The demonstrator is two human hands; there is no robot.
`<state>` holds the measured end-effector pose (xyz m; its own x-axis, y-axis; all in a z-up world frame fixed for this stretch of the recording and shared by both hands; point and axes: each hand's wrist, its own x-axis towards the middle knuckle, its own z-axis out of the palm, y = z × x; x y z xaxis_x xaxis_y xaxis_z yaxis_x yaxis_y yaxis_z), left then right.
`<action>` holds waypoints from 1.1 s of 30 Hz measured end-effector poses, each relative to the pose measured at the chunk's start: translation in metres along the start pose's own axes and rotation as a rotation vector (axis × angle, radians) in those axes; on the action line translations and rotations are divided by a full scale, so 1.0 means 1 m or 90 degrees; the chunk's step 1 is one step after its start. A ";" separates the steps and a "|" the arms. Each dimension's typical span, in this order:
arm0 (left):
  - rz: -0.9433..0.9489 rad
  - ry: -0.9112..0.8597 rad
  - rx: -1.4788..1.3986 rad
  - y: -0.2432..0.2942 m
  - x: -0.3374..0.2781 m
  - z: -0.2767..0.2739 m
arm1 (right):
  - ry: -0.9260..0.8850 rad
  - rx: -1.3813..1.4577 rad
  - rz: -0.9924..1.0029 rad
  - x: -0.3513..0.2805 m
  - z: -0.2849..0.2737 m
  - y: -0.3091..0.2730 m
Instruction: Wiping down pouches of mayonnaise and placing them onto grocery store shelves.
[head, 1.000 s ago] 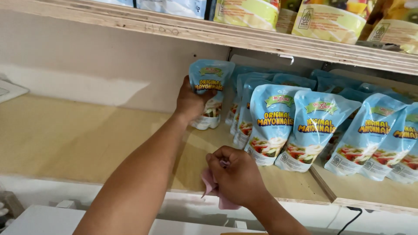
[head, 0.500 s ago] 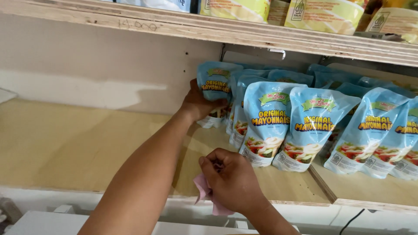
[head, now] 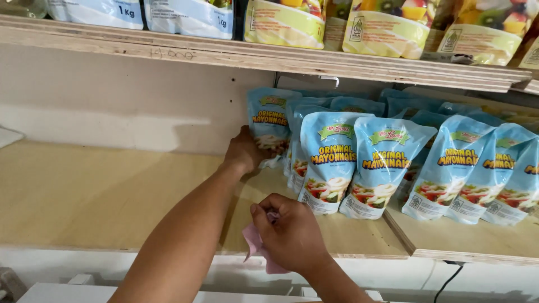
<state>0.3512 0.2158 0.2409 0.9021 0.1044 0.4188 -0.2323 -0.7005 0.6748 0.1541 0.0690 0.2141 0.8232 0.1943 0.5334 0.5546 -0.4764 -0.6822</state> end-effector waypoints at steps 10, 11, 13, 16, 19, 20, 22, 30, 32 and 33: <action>0.024 -0.011 -0.011 -0.017 -0.005 0.004 | 0.214 -0.092 -0.111 0.005 0.007 0.004; 0.022 -0.018 -0.009 -0.016 -0.008 0.003 | 0.204 -0.112 -0.097 0.006 0.008 0.006; 0.018 -0.020 -0.007 -0.013 -0.014 0.000 | 0.192 -0.132 -0.088 0.009 0.009 0.011; 0.020 0.014 -0.032 -0.008 -0.023 -0.003 | 0.148 -0.112 -0.050 0.011 0.009 0.020; -0.019 -0.022 -0.043 -0.001 -0.032 -0.013 | 0.127 -0.067 -0.045 0.013 0.007 0.018; -0.040 -0.048 -0.034 0.000 -0.035 -0.016 | 0.110 -0.099 0.003 0.014 0.007 0.014; -0.061 -0.076 -0.024 -0.003 -0.035 -0.012 | 0.094 -0.131 0.053 0.010 0.004 0.003; 0.245 0.194 -0.162 0.060 -0.203 -0.053 | 0.152 0.298 -0.036 -0.048 -0.033 0.027; 0.161 0.115 -0.245 0.083 -0.258 -0.050 | 0.079 0.314 -0.023 -0.075 -0.055 0.017; 0.077 0.042 -0.332 0.095 -0.287 -0.047 | 0.003 0.324 -0.016 -0.089 -0.068 0.014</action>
<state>0.0534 0.1525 0.2133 0.8366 0.1009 0.5385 -0.4981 -0.2691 0.8243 0.0799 -0.0133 0.1910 0.8088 0.1959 0.5544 0.5644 0.0060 -0.8255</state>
